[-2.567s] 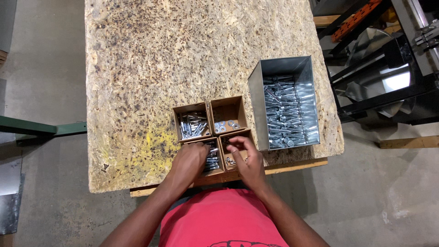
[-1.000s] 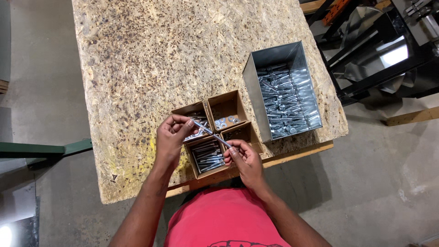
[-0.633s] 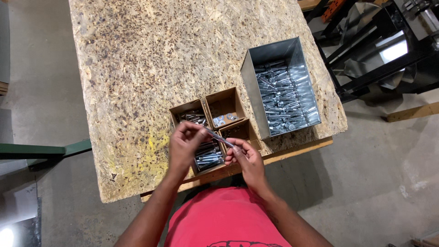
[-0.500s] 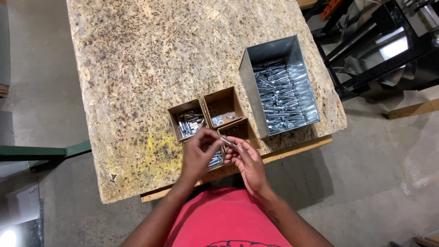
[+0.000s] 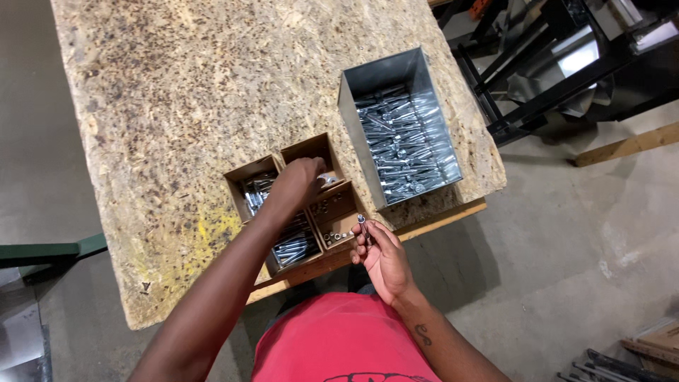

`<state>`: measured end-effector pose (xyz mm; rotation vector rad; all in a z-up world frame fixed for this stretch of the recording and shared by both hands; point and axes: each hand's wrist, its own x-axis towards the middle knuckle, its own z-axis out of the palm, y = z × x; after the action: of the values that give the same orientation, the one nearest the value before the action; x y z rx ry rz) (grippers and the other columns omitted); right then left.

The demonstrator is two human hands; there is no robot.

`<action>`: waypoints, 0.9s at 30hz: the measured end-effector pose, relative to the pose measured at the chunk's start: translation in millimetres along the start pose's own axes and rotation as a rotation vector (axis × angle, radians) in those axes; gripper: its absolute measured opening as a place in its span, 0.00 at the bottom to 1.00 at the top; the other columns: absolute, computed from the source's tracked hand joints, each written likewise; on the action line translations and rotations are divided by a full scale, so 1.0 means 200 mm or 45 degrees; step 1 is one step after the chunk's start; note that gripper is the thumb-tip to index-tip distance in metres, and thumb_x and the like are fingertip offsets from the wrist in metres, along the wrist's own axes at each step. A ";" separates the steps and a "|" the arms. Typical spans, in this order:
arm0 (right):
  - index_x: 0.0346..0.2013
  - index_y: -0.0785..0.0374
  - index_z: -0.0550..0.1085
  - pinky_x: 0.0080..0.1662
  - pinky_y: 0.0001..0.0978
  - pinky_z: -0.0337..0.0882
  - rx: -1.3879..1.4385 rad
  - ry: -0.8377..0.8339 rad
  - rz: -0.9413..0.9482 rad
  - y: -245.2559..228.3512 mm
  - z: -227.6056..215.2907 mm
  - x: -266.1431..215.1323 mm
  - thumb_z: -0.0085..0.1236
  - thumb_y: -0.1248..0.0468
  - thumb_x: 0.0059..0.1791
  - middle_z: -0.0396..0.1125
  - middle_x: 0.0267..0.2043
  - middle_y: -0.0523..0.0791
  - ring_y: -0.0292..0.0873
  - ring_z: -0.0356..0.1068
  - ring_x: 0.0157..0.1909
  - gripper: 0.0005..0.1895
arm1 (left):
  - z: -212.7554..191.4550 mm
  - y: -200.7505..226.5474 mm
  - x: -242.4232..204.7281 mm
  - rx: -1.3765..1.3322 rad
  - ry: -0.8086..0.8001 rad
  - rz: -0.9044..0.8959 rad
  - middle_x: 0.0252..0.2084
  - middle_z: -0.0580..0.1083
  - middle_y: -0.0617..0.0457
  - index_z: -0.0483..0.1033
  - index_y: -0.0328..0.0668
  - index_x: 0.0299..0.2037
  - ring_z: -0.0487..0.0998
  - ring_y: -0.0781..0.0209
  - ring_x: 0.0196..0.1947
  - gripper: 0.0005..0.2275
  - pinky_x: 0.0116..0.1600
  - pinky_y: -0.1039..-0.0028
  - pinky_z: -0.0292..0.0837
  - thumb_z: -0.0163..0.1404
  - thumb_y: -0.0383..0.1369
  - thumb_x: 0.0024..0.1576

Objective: The person repeatedly picks a bolt from a cardboard box, threads a nut onto it, and places the assembled fastener into a metal bin. The person continues this process throughout the clip.

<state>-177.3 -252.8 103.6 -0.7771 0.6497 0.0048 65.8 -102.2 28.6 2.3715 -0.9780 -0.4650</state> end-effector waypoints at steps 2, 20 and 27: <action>0.56 0.71 0.78 0.38 0.35 0.77 0.012 0.006 -0.002 -0.02 -0.03 -0.01 0.55 0.57 0.66 0.65 0.38 0.44 0.38 0.68 0.38 0.17 | 0.13 -0.06 0.05 0.616 -0.029 0.112 0.41 0.84 0.51 0.82 0.46 0.57 0.89 0.52 0.43 0.08 0.53 0.63 0.85 0.61 0.35 0.71; 0.57 0.71 0.78 0.42 0.38 0.76 0.094 -0.044 0.052 -0.20 -0.20 0.12 0.53 0.58 0.66 0.65 0.39 0.43 0.40 0.68 0.39 0.17 | 0.58 -0.60 0.35 2.363 -0.288 0.788 0.44 0.72 0.66 0.71 0.61 0.48 0.76 0.66 0.39 0.02 0.42 0.72 0.74 0.47 0.39 0.74; 0.58 0.71 0.77 0.43 0.39 0.79 -0.011 -0.090 0.110 -0.20 -0.19 0.19 0.53 0.59 0.67 0.65 0.40 0.44 0.39 0.69 0.39 0.17 | 0.19 -0.04 0.11 0.058 0.000 -0.259 0.46 0.78 0.63 0.82 0.58 0.54 0.87 0.59 0.44 0.04 0.44 0.64 0.84 0.57 0.40 0.75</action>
<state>-159.1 -314.9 88.6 -0.7532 0.6163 0.1136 66.3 -125.7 -9.5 2.5242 -0.7574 -0.5233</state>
